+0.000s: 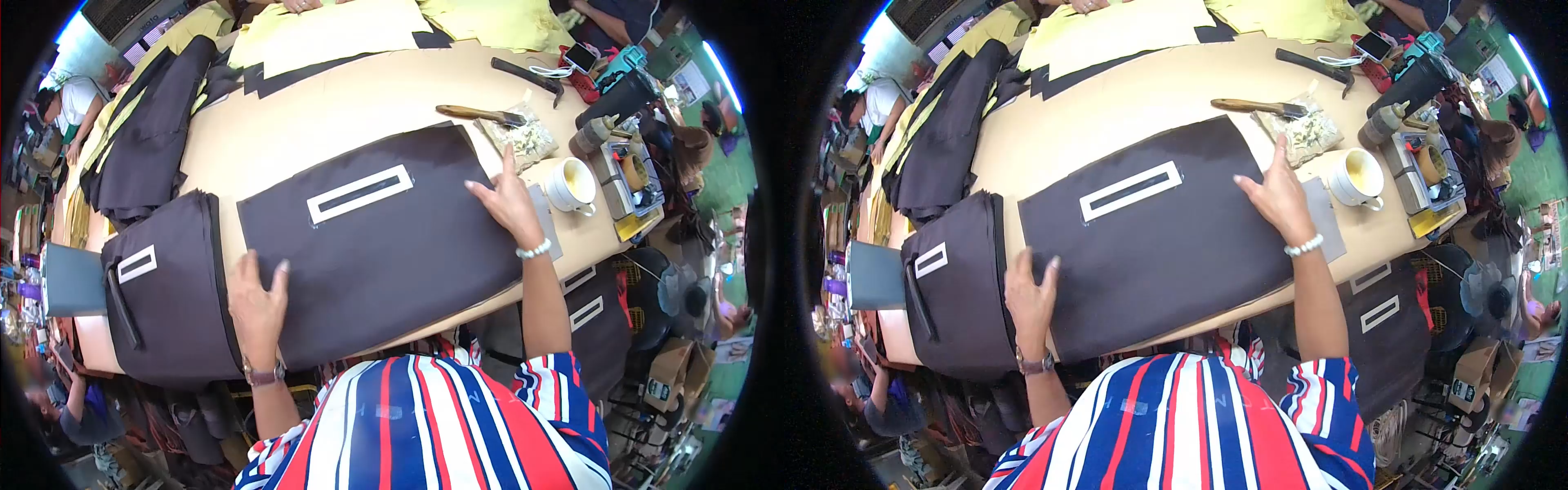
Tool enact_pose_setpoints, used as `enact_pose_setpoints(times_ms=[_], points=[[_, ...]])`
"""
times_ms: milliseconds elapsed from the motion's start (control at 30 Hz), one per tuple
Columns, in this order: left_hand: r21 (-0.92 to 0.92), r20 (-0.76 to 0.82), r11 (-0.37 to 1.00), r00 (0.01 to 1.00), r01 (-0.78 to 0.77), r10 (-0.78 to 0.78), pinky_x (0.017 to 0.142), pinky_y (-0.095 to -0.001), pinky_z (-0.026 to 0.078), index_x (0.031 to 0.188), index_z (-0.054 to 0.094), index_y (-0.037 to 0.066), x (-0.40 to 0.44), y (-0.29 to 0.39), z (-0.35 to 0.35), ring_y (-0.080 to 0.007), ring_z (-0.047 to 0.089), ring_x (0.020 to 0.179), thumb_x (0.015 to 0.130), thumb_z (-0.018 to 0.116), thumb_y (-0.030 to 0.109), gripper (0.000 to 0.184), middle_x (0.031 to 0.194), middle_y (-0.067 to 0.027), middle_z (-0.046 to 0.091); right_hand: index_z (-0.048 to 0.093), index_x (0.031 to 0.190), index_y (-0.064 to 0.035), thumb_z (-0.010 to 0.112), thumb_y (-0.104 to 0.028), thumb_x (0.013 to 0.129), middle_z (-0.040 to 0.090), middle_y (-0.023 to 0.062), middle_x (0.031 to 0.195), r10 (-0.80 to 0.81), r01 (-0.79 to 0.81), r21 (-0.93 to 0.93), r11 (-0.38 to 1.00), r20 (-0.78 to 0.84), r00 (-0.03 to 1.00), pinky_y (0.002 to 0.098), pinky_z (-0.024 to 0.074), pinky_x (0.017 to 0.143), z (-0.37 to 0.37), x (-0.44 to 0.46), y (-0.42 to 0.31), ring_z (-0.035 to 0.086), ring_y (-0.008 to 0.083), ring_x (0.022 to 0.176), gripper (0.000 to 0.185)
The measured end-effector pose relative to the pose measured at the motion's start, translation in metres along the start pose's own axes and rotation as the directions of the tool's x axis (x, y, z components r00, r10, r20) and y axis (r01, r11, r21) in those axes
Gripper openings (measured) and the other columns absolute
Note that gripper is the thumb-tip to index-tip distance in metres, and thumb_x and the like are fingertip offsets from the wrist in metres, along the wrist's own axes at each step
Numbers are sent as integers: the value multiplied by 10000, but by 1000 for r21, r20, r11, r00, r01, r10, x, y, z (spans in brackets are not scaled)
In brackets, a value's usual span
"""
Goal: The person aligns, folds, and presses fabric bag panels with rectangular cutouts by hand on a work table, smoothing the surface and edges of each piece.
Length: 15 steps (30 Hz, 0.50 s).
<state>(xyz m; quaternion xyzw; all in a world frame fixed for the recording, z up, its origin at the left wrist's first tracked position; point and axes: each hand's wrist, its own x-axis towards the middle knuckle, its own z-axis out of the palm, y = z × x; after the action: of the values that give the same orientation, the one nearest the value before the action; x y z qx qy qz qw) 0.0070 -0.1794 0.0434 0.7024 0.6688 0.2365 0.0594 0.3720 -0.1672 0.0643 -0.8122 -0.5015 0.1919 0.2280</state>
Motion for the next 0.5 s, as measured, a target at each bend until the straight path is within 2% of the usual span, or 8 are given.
enact_pose_setpoints(times_ms=[33, 133, 267, 300, 367, 433, 467, 500], points=[[141, -122, 988, 992, 56, -38, 883, -397, 428, 1008, 623, -26, 7, -7, 7, -356, 563, 974, 791, 674, 338, 427, 1088, -208, 578, 52, 1390, 102, 691, -286, 737, 606, 258, 941, -12, 12, 5, 1000, -18, 1000, 393, 472, 782, 7, 12, -2, 606, 360, 849, 992], [236, -199, 953, 969, 191, -145, 819, -409, 440, 963, 616, -23, 24, -20, 28, -350, 568, 876, 760, 707, 305, 395, 1005, -182, 578, 39, 1391, 98, 676, -258, 752, 589, 282, 1034, -41, 38, -32, 999, -131, 990, 399, 464, 822, 31, 51, -1, 597, 370, 922, 970], [-108, -1, 952, 958, 287, -288, 765, -397, 441, 891, 590, -22, 40, -13, 24, -322, 564, 851, 703, 742, 180, 315, 945, -154, 586, 120, 1393, 71, 629, -120, 765, 592, 285, 1000, -50, 43, -37, 998, -225, 973, 418, 464, 815, 49, 72, -7, 589, 392, 930, 830], [-112, 41, 923, 930, 368, -366, 770, -378, 447, 896, 596, -21, 44, -7, 21, -299, 585, 852, 693, 744, 137, 297, 955, -156, 600, 141, 1389, 69, 628, -105, 760, 577, 290, 1044, -3, 4, 7, 1000, -184, 983, 417, 462, 823, 44, 69, -15, 589, 392, 934, 815], [-235, 122, 907, 936, 351, -330, 843, -345, 436, 1003, 564, -30, 47, -16, 22, -270, 580, 964, 716, 738, 153, 382, 1054, -185, 597, 130, 1388, 66, 617, -110, 767, 589, 277, 984, 10, -4, 38, 999, -164, 986, 449, 465, 785, 43, 66, -16, 589, 401, 891, 808], [-568, 70, 782, 962, 255, -263, 935, -323, 388, 1187, 466, -54, 46, -61, 51, -262, 513, 1085, 751, 725, 186, 561, 1190, -223, 521, 122, 1391, 59, 607, -135, 774, 597, 278, 885, 5, 1, 36, 999, -161, 987, 469, 468, 745, 39, 61, -18, 599, 406, 821, 808], [-536, 112, 784, 947, 312, -300, 968, -326, 361, 1251, 398, -66, 46, -48, 42, -271, 470, 1136, 767, 714, 188, 632, 1255, -231, 458, 91, 1399, 71, 560, -116, 746, 617, 198, 694, -69, 61, -38, 997, -254, 965, 435, 496, 615, 44, 61, -12, 619, 345, 642, 826], [-500, 145, 785, 929, 366, -341, 1001, -330, 333, 1315, 329, -78, 48, -35, 29, -279, 428, 1186, 783, 703, 191, 704, 1321, -239, 394, 93, 1399, 72, 549, -106, 750, 618, 201, 697, -76, 70, -30, 997, -277, 958, 443, 496, 624, 39, 55, -15, 620, 354, 650, 812]])
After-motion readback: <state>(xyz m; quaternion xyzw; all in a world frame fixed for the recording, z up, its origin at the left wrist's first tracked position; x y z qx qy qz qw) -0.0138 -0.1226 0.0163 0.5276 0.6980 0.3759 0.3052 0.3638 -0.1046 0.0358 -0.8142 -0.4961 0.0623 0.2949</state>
